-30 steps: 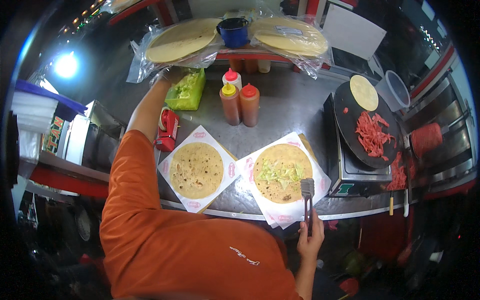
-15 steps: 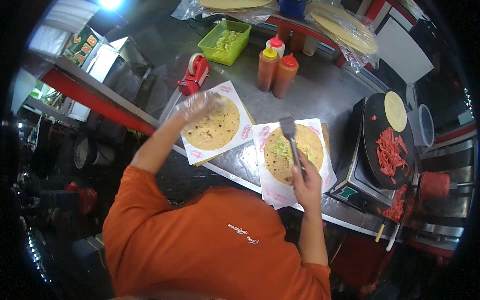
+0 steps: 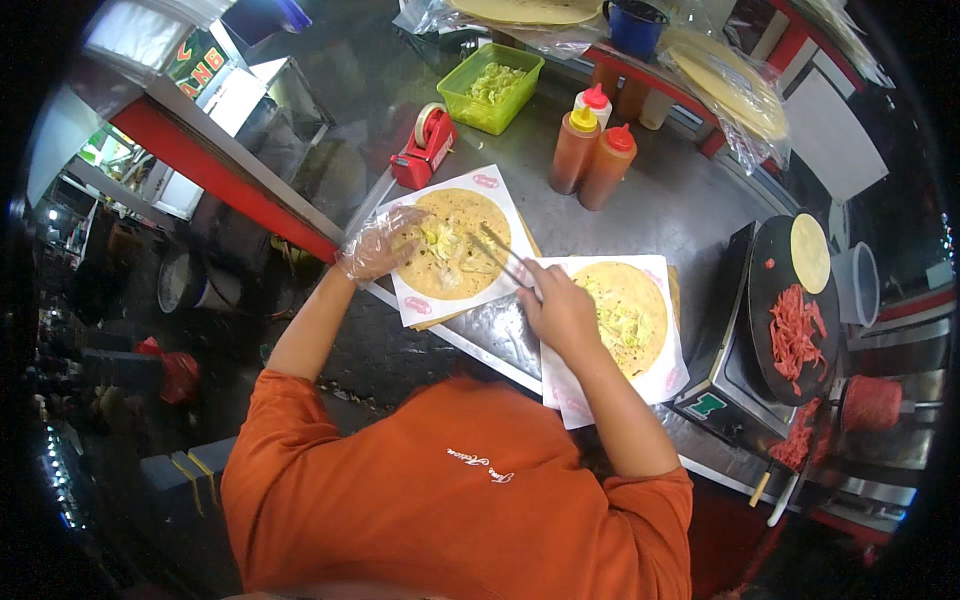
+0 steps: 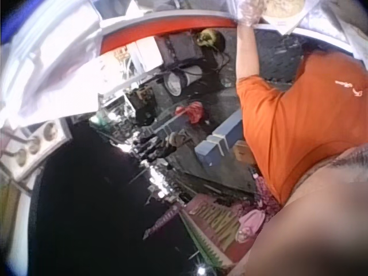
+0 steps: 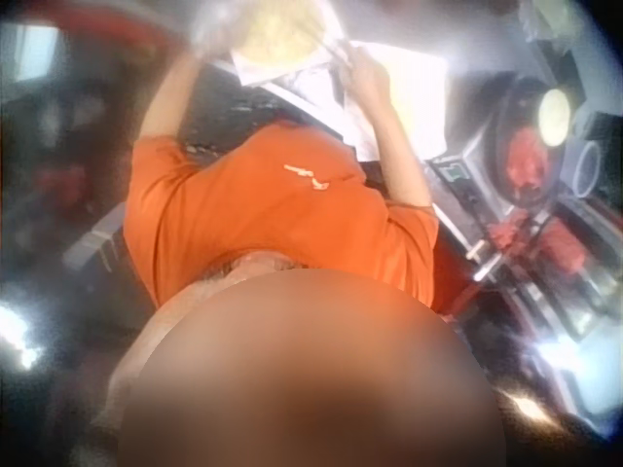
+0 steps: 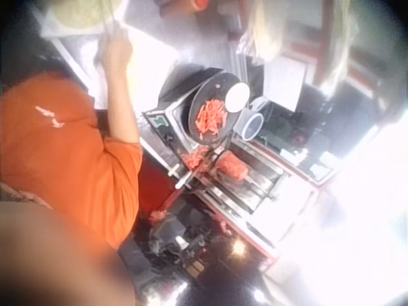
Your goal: The person assembles tacos by placing shredded lettuce and sliced meat onto tortillas, then adding sauces. The person folds the tortillas and places them into paper wrappers.
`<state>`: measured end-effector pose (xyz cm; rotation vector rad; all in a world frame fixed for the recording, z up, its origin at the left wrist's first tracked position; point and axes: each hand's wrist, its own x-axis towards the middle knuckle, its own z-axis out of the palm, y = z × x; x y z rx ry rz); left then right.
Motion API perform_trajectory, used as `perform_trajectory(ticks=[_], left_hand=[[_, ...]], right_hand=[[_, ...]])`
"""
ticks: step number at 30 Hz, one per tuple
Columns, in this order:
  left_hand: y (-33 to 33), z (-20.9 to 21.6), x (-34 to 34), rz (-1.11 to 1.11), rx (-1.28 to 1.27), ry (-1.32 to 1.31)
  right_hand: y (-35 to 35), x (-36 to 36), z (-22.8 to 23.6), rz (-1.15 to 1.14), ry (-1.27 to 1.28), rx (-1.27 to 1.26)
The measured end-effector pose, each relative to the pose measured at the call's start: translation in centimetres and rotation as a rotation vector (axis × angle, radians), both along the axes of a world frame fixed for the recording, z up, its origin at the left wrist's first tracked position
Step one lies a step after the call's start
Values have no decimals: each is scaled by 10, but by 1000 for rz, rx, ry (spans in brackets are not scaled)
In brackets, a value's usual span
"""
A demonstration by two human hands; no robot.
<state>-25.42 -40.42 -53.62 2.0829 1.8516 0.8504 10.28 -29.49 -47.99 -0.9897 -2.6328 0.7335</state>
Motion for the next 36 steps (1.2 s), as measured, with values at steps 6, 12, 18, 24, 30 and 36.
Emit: perform_trajectory(ticks=[6,12,18,24,30,36], left_hand=[[22,-15,11,130,109,-24],[31,-2,-12,-176,113,142],[6,12,-5,58,232,54],[-33,0,20,434,-22,-49],[-21,-11,19,408,-69,-142],[5,-3,14,311,186,-66]], right_hand=[[-17,-1,7,87,-103,16],[11,3,0,-47,-48,-102],[-1,-11,-6,-101,-8,-18],[-30,7,9,61,-70,-5],[-14,12,3,51,55,10],[0,22,-3,-54,108,-143]])
